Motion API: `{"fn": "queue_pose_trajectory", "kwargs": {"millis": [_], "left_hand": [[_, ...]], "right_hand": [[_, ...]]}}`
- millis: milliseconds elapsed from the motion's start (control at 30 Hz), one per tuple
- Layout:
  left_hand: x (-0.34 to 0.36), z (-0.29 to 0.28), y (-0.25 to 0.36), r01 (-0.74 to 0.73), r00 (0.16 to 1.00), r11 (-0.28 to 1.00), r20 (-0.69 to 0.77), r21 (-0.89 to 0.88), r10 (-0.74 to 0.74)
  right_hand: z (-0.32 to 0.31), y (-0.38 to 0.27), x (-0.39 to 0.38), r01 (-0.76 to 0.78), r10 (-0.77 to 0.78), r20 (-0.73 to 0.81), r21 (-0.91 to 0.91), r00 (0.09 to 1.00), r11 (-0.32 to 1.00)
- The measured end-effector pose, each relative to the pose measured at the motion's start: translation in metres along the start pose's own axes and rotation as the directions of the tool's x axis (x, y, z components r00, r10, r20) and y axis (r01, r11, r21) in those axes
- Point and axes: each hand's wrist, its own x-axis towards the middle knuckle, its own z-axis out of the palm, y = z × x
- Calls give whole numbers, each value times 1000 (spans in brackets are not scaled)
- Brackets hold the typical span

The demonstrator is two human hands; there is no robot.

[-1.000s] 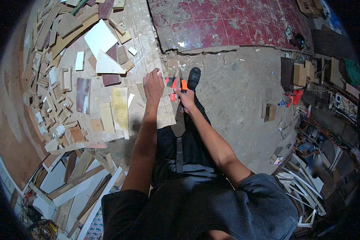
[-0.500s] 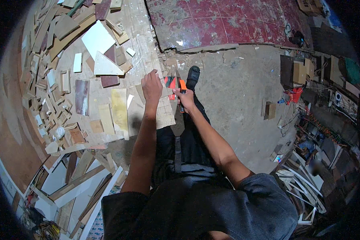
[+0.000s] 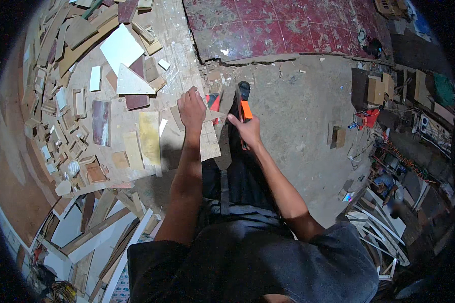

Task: Sawing a small piece of wood using a hand saw on a workshop table.

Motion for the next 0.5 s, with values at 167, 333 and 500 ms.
{"fn": "queue_pose_trajectory", "kwargs": {"millis": [167, 333, 500], "left_hand": [[2, 0, 1, 4, 1000, 1000, -27, -5, -4], [3, 2, 2, 19, 1000, 1000, -9, 18, -19], [4, 3, 5, -34, 996, 998, -83, 52, 38]], "right_hand": [[-18, -32, -50, -10, 4, 39, 142, 999, 990], [-2, -54, -75, -64, 32, 119, 275, 992, 959], [18, -47, -77, 45, -67, 112, 185, 991, 982]]}}
